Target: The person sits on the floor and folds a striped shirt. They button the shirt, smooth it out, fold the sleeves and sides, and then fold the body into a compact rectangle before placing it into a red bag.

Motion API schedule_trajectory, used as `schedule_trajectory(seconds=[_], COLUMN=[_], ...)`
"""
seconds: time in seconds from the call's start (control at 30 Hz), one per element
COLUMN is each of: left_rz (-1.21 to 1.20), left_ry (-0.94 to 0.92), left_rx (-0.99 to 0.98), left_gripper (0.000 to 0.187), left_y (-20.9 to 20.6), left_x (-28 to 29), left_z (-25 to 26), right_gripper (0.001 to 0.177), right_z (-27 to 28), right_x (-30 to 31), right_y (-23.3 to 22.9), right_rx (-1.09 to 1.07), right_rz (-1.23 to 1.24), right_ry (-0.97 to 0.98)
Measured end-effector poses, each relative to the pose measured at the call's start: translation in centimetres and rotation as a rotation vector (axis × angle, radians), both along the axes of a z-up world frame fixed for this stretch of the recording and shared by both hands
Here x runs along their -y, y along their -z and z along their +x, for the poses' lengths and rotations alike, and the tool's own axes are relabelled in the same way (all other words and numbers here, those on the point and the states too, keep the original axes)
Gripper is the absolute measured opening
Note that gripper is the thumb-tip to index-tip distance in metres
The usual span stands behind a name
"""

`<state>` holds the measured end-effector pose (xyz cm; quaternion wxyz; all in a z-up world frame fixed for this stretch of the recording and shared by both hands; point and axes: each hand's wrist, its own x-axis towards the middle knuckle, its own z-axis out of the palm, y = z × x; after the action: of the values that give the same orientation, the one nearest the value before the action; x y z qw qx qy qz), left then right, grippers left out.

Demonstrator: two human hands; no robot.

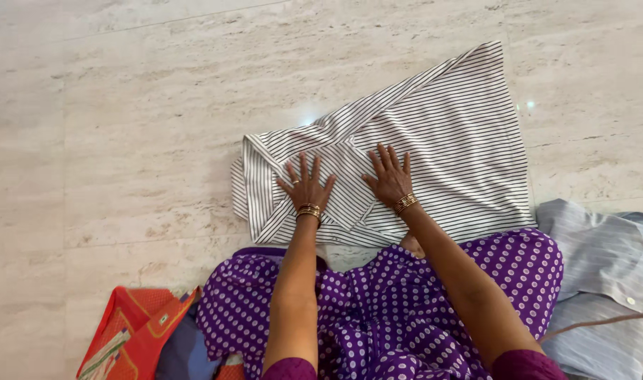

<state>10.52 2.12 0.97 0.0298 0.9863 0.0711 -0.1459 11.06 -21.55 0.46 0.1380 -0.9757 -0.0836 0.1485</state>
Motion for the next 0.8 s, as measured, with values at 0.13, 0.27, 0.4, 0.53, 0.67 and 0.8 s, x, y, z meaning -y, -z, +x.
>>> schedule_trajectory(seconds=[0.13,0.27,0.4,0.53,0.67,0.8], left_rz=[0.029,0.011,0.016,0.018,0.034,0.033], left_ry=[-0.012,-0.002,0.011,0.028,0.031,0.051], left_rx=[0.127,0.181,0.194,0.262,0.282,0.279], left_gripper=[0.079,0.078,0.078,0.077,0.075,0.076], left_y=[1.4,2.4,2.9,3.4,3.5,3.5], left_x=[-1.3,-1.7,-2.0,-2.1,-2.5,-2.4], left_z=[0.6,1.2,1.2,1.4,1.4,1.1], right_gripper=[0.081,0.079,0.080,0.087,0.083,0.084], right_z=[1.5,3.3,5.6,7.8,9.6,13.3], right_x=[9.8,19.8,17.3,3.7,-1.7,6.9], right_y=[3.1,2.8,0.9,1.2,1.6,1.6], right_rx=[0.126,0.067,-0.050,-0.013,-0.071,0.018], right_rz=[-0.190,-0.176,-0.144,-0.181,-0.073,-0.116], right_ry=[0.072,0.534,0.651,-0.011,-0.128,0.107])
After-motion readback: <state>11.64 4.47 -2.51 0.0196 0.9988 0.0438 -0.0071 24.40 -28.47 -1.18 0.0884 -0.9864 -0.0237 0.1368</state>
